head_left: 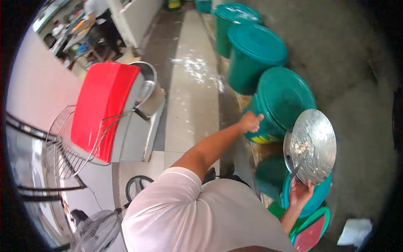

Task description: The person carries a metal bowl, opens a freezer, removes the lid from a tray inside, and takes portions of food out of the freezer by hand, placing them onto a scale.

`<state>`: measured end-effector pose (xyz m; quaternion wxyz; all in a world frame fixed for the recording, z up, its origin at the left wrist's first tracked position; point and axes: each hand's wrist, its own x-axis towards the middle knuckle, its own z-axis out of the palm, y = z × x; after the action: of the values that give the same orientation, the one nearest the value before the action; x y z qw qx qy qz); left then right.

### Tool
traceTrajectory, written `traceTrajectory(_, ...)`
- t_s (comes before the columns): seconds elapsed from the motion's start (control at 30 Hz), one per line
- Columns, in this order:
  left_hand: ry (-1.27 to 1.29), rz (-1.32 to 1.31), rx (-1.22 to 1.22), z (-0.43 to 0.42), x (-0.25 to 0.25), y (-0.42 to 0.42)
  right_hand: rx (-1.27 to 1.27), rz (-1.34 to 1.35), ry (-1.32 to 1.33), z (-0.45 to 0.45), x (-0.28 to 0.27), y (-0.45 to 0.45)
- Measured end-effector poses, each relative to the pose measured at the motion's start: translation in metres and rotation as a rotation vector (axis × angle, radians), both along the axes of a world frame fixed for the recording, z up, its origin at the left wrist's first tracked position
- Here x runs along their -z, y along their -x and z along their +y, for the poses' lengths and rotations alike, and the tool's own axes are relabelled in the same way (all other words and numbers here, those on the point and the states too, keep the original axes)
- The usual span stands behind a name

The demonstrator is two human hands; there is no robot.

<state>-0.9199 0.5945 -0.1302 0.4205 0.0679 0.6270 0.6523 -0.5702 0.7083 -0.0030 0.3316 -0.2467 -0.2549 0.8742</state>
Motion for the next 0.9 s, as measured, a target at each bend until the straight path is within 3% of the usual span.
traceTrajectory(0.07, -0.028, -0.02, -0.003, -0.071, -0.017, -0.011, -0.053, 0.0, -0.028, -0.04, -0.03, 0.015)
traceTrajectory(0.1, -0.07, -0.041, 0.075, -0.101, -0.003, -0.004, -0.068, -0.027, -0.048, -0.053, -0.037, 0.026)
traceTrajectory(0.13, -0.098, -0.087, 0.141, -0.088, 0.048, 0.046, -0.129, -0.052, -0.042, -0.017, -0.002, 0.087)
traceTrajectory(0.27, -0.012, -0.052, -0.156, -0.142, 0.084, 0.123, -0.245, -0.025, -0.037, -0.006, 0.012, 0.188)
traceTrajectory(0.33, 0.072, 0.036, -0.224, -0.185, 0.096, 0.159, -0.355, -0.039, -0.018, -0.003, 0.011, 0.232)
traceTrajectory(0.37, 0.146, 0.354, -0.179, -0.214, 0.109, 0.177, -0.377, -0.029, -0.012, -0.006, 0.011, 0.253)
traceTrajectory(0.4, 0.207, 0.344, -0.232, -0.239, 0.13, 0.189, -0.423, -0.001, 0.0, -0.003, 0.017, 0.279)
traceTrajectory(0.5, 0.351, 0.005, -0.495, -0.31, 0.112, 0.169, -0.516, -0.028, 0.028, 0.003, 0.026, 0.339)
traceTrajectory(0.53, 0.091, -0.169, -0.562, -0.348, 0.148, 0.165, -0.544, -0.021, -0.001, -0.001, 0.023, 0.36)
traceTrajectory(0.57, 0.513, -0.015, -0.645, -0.351, 0.139, 0.147, -0.577, -0.011, -0.027, -0.005, 0.021, 0.381)
traceTrajectory(0.6, 0.557, 0.018, -0.647, -0.367, 0.142, 0.126, -0.588, -0.046, -0.018, -0.001, 0.027, 0.402)
traceTrajectory(0.67, 0.758, 0.061, -0.554, -0.402, 0.17, 0.083, -0.639, -0.078, -0.042, -0.003, 0.034, 0.445)
traceTrajectory(0.77, 1.231, 0.411, 0.366, -0.436, 0.218, 0.017, -0.736, -0.13, 0.004, -0.02, 0.037, 0.51)
traceTrajectory(0.83, 1.226, 0.438, 0.374, -0.459, 0.322, -0.047, -0.775, -0.131, -0.018, -0.035, 0.041, 0.544)
traceTrajectory(0.9, 0.941, -0.659, -0.326, -0.421, 0.208, 0.005, -0.804, -0.144, -0.043, -0.055, 0.047, 0.581)
